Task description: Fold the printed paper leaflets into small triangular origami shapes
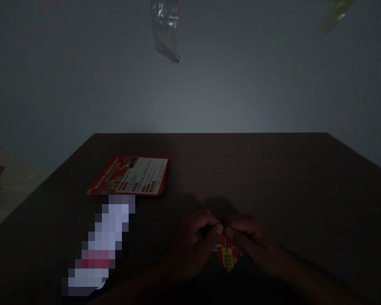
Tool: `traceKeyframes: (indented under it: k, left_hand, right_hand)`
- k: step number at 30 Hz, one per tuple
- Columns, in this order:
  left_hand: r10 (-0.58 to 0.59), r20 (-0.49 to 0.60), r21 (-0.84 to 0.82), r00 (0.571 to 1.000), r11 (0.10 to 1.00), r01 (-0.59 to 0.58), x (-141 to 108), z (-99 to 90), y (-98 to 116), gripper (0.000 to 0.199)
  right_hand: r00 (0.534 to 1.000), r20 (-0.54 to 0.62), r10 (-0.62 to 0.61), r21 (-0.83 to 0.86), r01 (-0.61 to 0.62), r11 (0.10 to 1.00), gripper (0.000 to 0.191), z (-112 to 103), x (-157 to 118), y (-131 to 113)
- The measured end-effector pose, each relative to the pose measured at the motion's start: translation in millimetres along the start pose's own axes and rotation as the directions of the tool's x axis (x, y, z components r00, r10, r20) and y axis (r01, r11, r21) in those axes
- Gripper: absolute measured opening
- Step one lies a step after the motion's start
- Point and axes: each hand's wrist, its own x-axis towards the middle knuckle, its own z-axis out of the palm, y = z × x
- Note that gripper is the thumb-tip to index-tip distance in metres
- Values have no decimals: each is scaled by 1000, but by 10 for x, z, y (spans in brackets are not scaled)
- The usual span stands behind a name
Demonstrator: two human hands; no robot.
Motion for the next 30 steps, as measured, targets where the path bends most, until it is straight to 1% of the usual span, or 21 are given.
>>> traceKeyframes:
  k: [4, 9, 17, 24, 27, 30]
  left_hand:
    - [-13, -18, -4, 1000, 1000, 13, -4, -1, 19, 18]
    - [-10, -29, -22, 1000, 1000, 9, 4, 14, 21, 18]
    - [-6, -67, 8, 998, 1000, 7, 2, 10, 21, 20]
    - [-106, -120, 44, 987, 993, 112, -4, -3, -3, 24]
    - [-140, -166, 36, 976, 988, 147, 8, -5, 4, 25]
    - [-181, -219, 20, 959, 982, 190, 23, -11, 15, 24]
  right_hand:
    - [1000, 6, 3, -4, -3, 1000, 38, 4, 3, -2]
    - [999, -21, -36, -31, 36, 999, 36, 13, -1, -19]
    - [999, -38, -31, -39, 29, 999, 35, 11, 8, -10]
    - [989, -138, 49, 6, -48, 999, 36, -14, -9, 22]
    - [987, -154, 35, -5, -36, 999, 35, -13, -3, 14]
    - [979, -201, 8, -2, -9, 1000, 32, -20, -3, -7]
